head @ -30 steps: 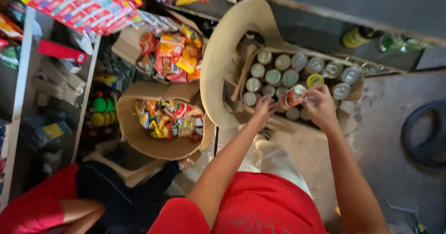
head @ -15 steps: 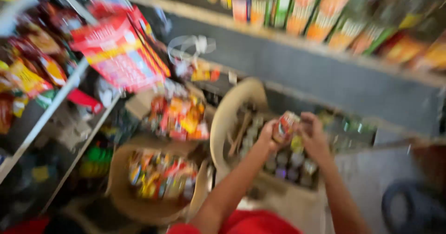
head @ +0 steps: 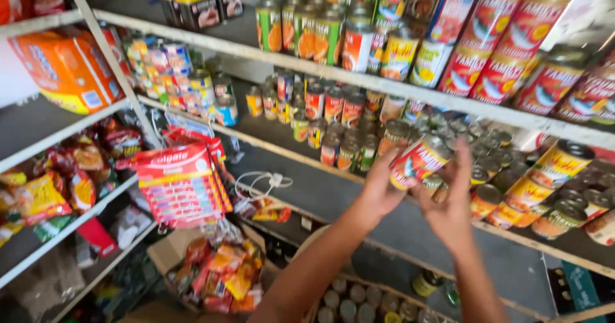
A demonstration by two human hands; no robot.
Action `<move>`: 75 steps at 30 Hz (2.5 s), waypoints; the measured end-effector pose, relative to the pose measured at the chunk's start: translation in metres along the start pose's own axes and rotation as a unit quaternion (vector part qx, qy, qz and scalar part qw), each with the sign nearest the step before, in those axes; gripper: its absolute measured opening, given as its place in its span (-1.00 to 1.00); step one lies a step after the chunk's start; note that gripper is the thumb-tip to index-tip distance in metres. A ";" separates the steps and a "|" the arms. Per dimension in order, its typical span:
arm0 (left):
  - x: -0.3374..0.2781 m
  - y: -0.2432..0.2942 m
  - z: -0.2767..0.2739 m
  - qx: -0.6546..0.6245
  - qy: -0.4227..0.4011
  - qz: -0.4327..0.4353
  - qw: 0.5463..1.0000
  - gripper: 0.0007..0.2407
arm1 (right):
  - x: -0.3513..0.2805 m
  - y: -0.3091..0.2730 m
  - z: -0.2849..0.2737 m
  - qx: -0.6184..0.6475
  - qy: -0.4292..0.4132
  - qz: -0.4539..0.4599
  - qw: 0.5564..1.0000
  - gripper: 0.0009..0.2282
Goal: Stocking various canned goods from a crate onto grocery store shelves.
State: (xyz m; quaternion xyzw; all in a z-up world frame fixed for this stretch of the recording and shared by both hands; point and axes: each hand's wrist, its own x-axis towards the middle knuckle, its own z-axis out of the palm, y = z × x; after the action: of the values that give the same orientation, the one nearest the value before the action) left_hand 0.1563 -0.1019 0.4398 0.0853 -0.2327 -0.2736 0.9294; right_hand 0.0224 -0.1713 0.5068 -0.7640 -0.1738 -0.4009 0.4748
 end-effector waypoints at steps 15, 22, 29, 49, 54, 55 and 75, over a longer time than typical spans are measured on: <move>0.091 -0.058 0.132 0.763 -0.215 0.398 0.461 -0.55 | 0.150 -0.016 -0.177 -0.361 0.141 -0.083 0.918 -0.47; 0.102 -0.077 0.107 0.845 -0.181 0.411 0.291 -0.44 | 0.193 0.004 -0.194 -0.443 0.083 -0.102 0.887 -0.50; 0.099 -0.081 0.113 0.852 -0.133 0.425 0.277 -0.51 | 0.199 0.019 -0.202 -0.557 0.067 -0.188 0.806 -0.50; 0.096 -0.079 0.116 0.833 -0.139 0.431 0.318 -0.59 | 0.205 0.028 -0.207 -0.529 0.071 -0.173 0.827 -0.63; 0.090 -0.075 0.123 0.811 -0.144 0.444 0.353 -0.60 | 0.209 0.041 -0.223 -0.498 0.065 -0.172 0.847 -0.80; 0.091 -0.076 0.121 0.809 -0.143 0.446 0.354 -0.60 | 0.210 0.041 -0.226 -0.500 0.064 -0.174 0.846 -0.80; 0.090 -0.074 0.125 0.820 -0.151 0.394 0.387 -0.55 | 0.134 0.081 -0.178 -0.385 0.139 -0.027 0.912 -0.76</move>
State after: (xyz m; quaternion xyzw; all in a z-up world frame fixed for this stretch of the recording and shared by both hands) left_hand 0.1280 -0.2166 0.5632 0.6617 -0.4886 0.4382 0.3626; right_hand 0.0782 -0.3803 0.6044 -0.8192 0.0414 -0.5513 0.1525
